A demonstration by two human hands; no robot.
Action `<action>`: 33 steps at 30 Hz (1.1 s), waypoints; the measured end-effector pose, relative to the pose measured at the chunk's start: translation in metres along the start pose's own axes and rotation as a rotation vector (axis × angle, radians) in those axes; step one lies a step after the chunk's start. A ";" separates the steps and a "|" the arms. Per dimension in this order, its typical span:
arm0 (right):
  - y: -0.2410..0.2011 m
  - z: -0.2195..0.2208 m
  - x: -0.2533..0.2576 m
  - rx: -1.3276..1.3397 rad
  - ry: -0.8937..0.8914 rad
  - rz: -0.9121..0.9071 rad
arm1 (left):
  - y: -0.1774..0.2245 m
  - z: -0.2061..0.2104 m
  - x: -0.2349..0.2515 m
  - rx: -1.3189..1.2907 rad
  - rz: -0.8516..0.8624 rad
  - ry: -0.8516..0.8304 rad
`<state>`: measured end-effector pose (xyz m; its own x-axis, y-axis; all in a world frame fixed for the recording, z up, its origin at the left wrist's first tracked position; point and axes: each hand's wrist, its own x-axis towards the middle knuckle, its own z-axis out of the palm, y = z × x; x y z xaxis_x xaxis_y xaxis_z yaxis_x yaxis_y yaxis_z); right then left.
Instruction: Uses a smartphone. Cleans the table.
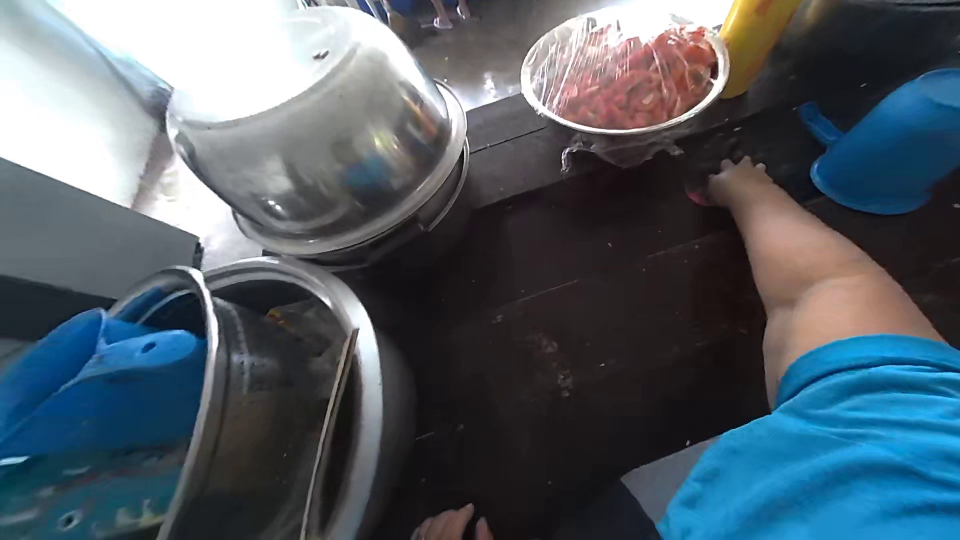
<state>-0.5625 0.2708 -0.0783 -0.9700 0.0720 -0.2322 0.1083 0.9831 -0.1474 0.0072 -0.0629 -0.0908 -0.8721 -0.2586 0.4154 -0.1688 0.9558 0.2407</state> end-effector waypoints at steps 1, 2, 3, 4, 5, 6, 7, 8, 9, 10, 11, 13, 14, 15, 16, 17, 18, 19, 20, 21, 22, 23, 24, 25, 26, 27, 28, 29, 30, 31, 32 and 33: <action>-0.016 0.001 -0.010 0.044 -0.017 0.027 | -0.001 0.003 -0.002 0.004 -0.001 0.024; -0.036 0.005 -0.025 0.056 -0.034 -0.008 | -0.004 0.004 -0.005 0.010 0.001 0.043; -0.059 0.010 -0.048 0.039 -0.061 -0.087 | -0.006 0.005 -0.006 0.015 0.005 0.061; -0.083 0.016 -0.072 -0.022 -0.087 -0.201 | -0.007 0.006 -0.007 0.015 0.015 0.079; -0.107 0.020 -0.095 -0.084 -0.114 -0.319 | -0.009 0.007 -0.008 0.013 0.031 0.099; -0.132 0.022 -0.119 -0.137 -0.175 -0.426 | -0.010 0.009 -0.010 0.015 0.050 0.121; -0.160 0.020 -0.144 -0.176 -0.252 -0.540 | -0.012 0.011 -0.012 0.012 0.066 0.150; -0.188 0.013 -0.172 -0.188 -0.334 -0.658 | -0.014 0.012 -0.013 0.004 0.074 0.169; -0.215 0.008 -0.205 -0.195 -0.395 -0.774 | -0.014 0.012 -0.014 -0.005 0.070 0.171; -0.239 0.010 -0.238 -0.202 -0.431 -0.874 | -0.012 0.010 -0.013 -0.009 0.061 0.158; -0.258 0.025 -0.269 -0.156 -0.415 -0.959 | -0.010 0.007 -0.014 -0.018 0.046 0.127; -0.282 0.081 -0.312 -0.008 -0.363 -1.062 | -0.008 0.003 -0.016 -0.054 0.036 0.098; -0.284 0.105 -0.322 0.080 -0.326 -1.093 | -0.010 0.004 -0.017 -0.069 0.050 0.117; -0.282 0.116 -0.325 0.131 -0.293 -1.111 | -0.013 0.005 -0.017 -0.088 0.064 0.138; -0.273 0.118 -0.323 0.147 -0.264 -1.116 | -0.016 0.006 -0.018 -0.119 0.075 0.165; -0.259 0.115 -0.316 0.135 -0.226 -1.111 | -0.018 0.007 -0.020 -0.144 0.081 0.177; -0.239 0.110 -0.304 0.116 -0.168 -1.092 | -0.018 0.007 -0.021 -0.167 0.087 0.183; -0.214 0.102 -0.290 0.090 -0.110 -1.055 | -0.018 0.008 -0.021 -0.184 0.095 0.185; -0.184 0.091 -0.274 0.054 -0.068 -1.001 | -0.017 0.008 -0.021 -0.199 0.100 0.185; -0.150 0.080 -0.257 0.030 -0.018 -0.927 | -0.017 0.007 -0.021 -0.212 0.101 0.189; -0.112 0.069 -0.239 0.012 0.021 -0.831 | -0.018 0.007 -0.021 -0.223 0.099 0.187; -0.068 0.060 -0.221 -0.012 0.066 -0.723 | -0.018 0.006 -0.020 -0.231 0.098 0.183; -0.022 0.052 -0.206 -0.031 0.111 -0.610 | -0.019 0.006 -0.020 -0.237 0.102 0.184; 0.025 0.045 -0.192 -0.044 0.160 -0.480 | -0.019 0.006 -0.019 -0.237 0.111 0.181; 0.070 0.040 -0.184 -0.060 0.197 -0.345 | -0.019 0.006 -0.019 -0.243 0.123 0.178; 0.108 0.036 -0.180 -0.054 0.229 -0.211 | -0.020 0.006 -0.020 -0.252 0.140 0.173; 0.131 0.029 -0.184 -0.001 0.230 -0.071 | -0.022 0.006 -0.019 -0.263 0.152 0.175; 0.135 0.021 -0.190 0.069 0.210 0.041 | -0.023 0.007 -0.019 -0.280 0.156 0.178; 0.123 0.019 -0.199 0.137 0.194 0.069 | -0.025 0.007 -0.021 -0.303 0.154 0.177; 0.097 0.023 -0.210 0.195 0.188 0.030 | -0.027 0.007 -0.023 -0.340 0.145 0.175; 0.061 0.033 -0.222 0.238 0.179 -0.043 | -0.029 0.007 -0.024 -0.389 0.131 0.172; 0.019 0.048 -0.236 0.258 0.171 -0.170 | -0.031 0.007 -0.025 -0.450 0.116 0.163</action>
<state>-0.3212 0.2645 -0.0723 -0.9989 -0.0408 -0.0221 -0.0280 0.9102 -0.4132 0.0314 -0.0848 -0.1147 -0.7843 -0.2064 0.5850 0.1718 0.8338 0.5246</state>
